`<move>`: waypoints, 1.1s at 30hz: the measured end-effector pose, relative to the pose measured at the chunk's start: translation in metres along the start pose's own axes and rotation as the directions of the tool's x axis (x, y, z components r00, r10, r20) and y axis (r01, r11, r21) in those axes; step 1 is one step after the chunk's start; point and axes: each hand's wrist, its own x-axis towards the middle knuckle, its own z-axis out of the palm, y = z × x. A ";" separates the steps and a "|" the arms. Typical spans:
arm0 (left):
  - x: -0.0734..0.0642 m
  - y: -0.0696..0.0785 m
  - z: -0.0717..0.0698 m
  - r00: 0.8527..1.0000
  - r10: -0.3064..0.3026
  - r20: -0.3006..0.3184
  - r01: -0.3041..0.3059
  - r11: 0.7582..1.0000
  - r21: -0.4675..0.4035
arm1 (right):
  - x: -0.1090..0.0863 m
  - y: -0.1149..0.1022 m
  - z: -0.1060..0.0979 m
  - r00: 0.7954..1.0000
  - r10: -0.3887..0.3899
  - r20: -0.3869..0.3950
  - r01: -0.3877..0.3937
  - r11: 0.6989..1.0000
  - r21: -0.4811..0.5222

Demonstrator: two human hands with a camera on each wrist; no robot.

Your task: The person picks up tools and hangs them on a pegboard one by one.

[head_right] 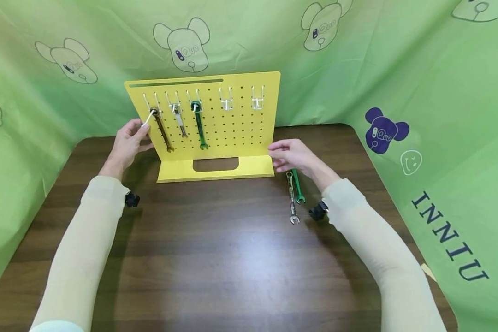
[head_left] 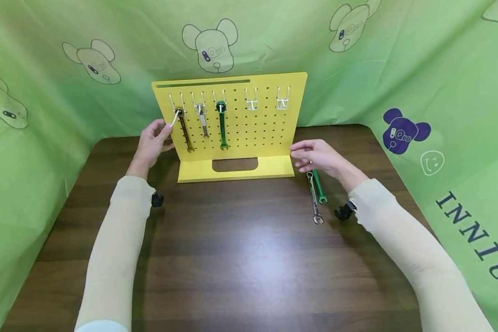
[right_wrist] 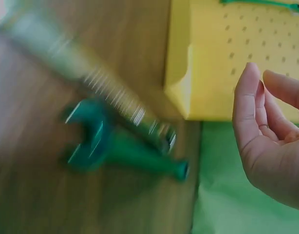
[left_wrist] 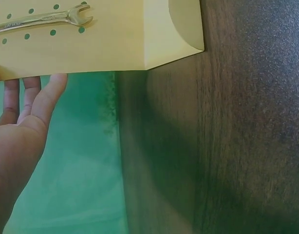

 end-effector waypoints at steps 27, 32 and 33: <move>0.002 -0.001 -0.001 1.000 0.011 -0.008 -0.011 1.000 -0.009 | -0.034 0.064 -0.034 0.991 0.113 -0.071 -0.125 0.971 -0.204; 0.001 0.000 -0.001 1.000 0.008 -0.007 -0.008 1.000 -0.009 | -0.033 0.062 -0.032 0.989 0.122 -0.079 -0.138 0.961 -0.238; 0.001 0.000 -0.001 1.000 0.011 -0.009 -0.011 1.000 -0.010 | -0.032 0.061 -0.032 0.989 0.122 -0.080 -0.138 0.960 -0.244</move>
